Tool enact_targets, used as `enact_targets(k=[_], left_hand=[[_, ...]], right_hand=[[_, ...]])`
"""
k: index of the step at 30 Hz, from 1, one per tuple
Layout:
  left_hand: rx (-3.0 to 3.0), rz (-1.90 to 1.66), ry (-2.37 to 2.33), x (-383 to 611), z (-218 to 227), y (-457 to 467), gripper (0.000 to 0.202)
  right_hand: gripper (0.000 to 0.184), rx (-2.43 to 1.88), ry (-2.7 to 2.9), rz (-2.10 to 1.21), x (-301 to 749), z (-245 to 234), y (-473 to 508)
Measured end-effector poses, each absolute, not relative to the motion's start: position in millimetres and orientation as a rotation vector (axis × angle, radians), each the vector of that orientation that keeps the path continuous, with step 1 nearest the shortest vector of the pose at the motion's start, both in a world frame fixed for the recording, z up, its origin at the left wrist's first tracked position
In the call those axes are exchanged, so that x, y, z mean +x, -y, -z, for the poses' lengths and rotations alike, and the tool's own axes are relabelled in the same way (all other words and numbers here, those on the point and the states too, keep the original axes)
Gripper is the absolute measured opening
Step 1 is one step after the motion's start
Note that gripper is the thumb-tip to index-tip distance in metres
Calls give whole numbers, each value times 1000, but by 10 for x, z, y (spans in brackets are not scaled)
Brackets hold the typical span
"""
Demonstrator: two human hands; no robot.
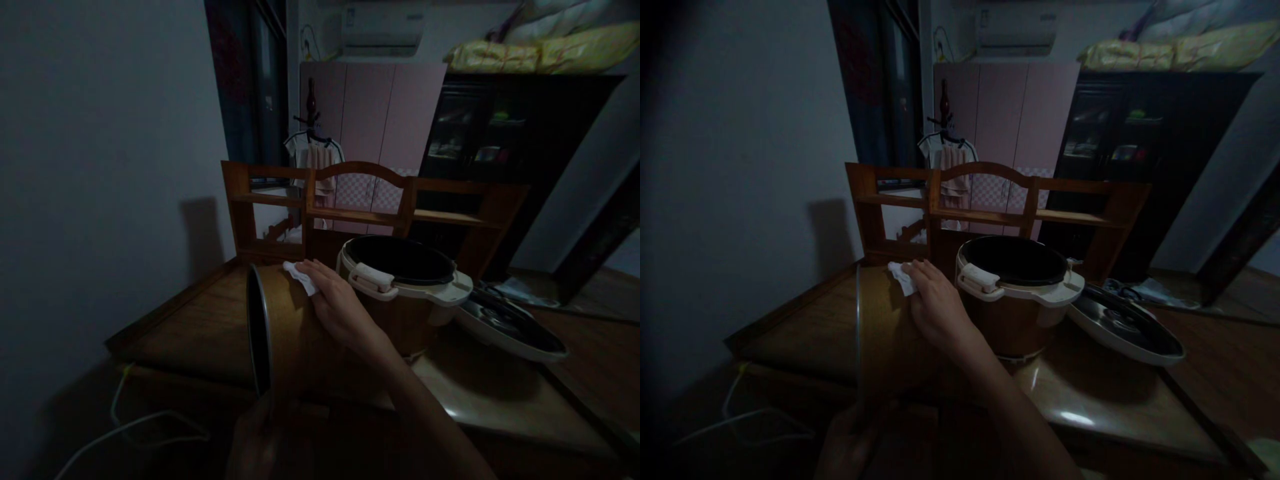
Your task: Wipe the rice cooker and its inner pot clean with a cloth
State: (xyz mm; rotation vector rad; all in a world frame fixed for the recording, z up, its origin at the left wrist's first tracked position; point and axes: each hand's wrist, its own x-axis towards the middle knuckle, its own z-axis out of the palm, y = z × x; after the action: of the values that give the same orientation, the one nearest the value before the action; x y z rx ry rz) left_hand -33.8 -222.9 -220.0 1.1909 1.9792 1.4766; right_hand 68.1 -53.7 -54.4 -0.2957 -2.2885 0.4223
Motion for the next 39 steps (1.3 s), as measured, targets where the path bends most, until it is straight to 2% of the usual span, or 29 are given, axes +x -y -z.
enact_targets(k=[6, 15, 21, 34, 39], left_hand=[[1197, -1530, -1999, -323, 2210, 2231, 38], [1124, -1567, -1921, -340, 2223, 2206, 37], [1126, -1621, -1913, -323, 2265, 2192, 47], [1062, -1674, -2010, -281, 2286, 2136, 49], [1025, -1683, -1998, -282, 2272, 2127, 52]], right_hand=[[68, -263, 2311, -422, 797, 638, 679], [79, -110, 2396, -348, 906, 678, 670], [72, -7, 2331, -384, 899, 719, 667], [75, 20, 2316, -567, 971, 761, 722], [52, 46, 2304, -674, 1021, 766, 749]])
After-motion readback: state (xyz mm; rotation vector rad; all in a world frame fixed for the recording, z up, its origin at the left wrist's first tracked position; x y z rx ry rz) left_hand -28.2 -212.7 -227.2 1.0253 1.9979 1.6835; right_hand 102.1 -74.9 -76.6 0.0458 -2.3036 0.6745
